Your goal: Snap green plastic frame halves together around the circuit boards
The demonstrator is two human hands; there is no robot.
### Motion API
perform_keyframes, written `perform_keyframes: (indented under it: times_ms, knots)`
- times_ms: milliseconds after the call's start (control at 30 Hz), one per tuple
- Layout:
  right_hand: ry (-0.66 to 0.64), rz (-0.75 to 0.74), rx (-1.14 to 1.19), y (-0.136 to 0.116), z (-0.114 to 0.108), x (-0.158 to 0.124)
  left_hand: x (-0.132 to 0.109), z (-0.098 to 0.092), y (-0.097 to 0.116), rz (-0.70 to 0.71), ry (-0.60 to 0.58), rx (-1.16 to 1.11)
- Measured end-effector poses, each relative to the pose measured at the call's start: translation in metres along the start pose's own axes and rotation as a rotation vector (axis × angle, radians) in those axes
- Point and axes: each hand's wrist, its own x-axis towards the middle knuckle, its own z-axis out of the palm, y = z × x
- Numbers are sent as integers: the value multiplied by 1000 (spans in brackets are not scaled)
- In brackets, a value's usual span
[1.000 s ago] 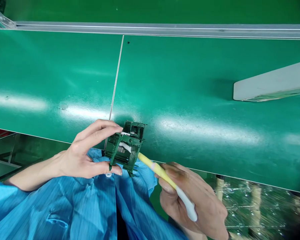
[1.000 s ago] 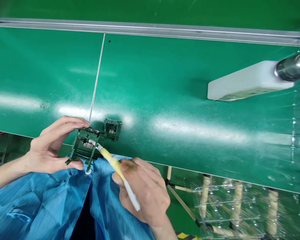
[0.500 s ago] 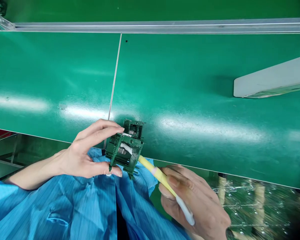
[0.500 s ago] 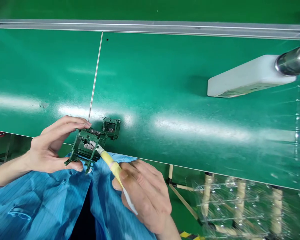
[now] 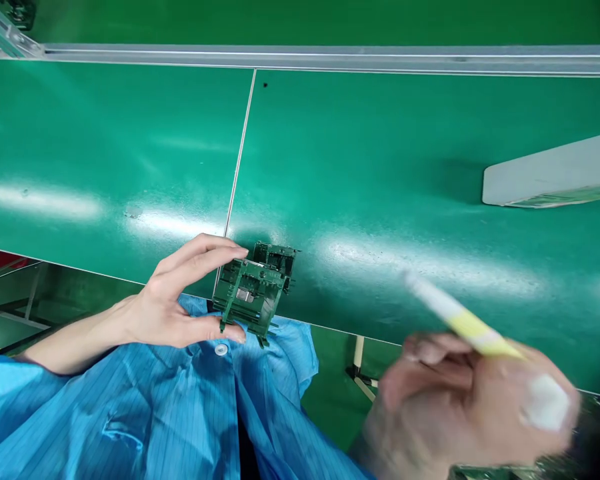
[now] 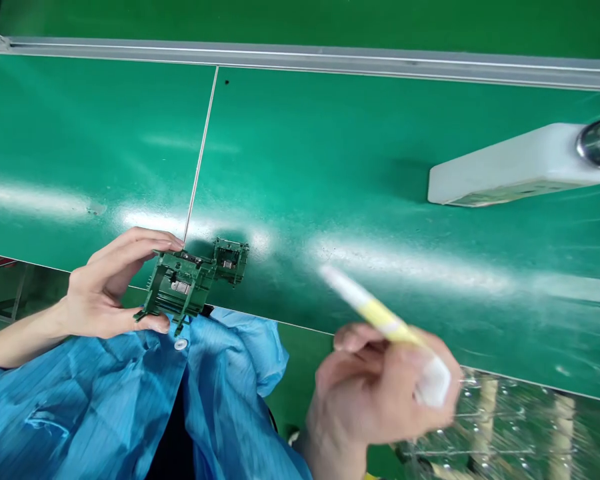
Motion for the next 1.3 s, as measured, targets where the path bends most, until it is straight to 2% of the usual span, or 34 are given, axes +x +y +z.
perform_keyframes:
  times_ms: [67, 100, 167, 233, 267, 300, 367, 433, 500, 567, 633, 733, 933, 1300]
  knots:
    - [70, 172, 149, 0, 9, 13, 0, 1, 0, -7, 18, -5]
    - [51, 297, 210, -1, 15, 17, 0, 1, 1, -11, 23, -9]
    - [-78, 531, 269, -5, 27, 15, -1, -2, 1, -18, 26, -3]
    - [-155, 631, 290, -8, 37, 3, -5, -10, 0, -26, 46, 39]
    - [-149, 599, 278, -8, 40, -4, -8, -15, -3, -33, 69, 64]
    - [-102, 498, 232, -8, 42, -11, -11, -20, -6, -46, 102, 85]
    - [22, 206, 31, -7, 44, -22, -21, -30, -17, -106, 163, 107]
    - [17, -104, -231, -6, 45, -26, -30, -36, -28, -201, 175, 133]
    - [-183, -329, -434, -6, 47, -21, -35, -36, -38, -265, 129, 202]
    - [-461, -437, -527, -6, 52, -10, -36, -31, -43, -260, 72, 292]
    - [-668, -419, -557, -4, 59, 3, -33, -22, -44, -213, 43, 345]
    - [-773, -347, -531, 2, 67, 15, -23, -9, -41, -152, 24, 341]
    - [-712, -306, -447, 3, 70, 9, -14, 4, -37, -153, -17, 250]
    - [-621, -350, -488, -21, 59, -3, -15, 6, -27, -196, -50, 89]
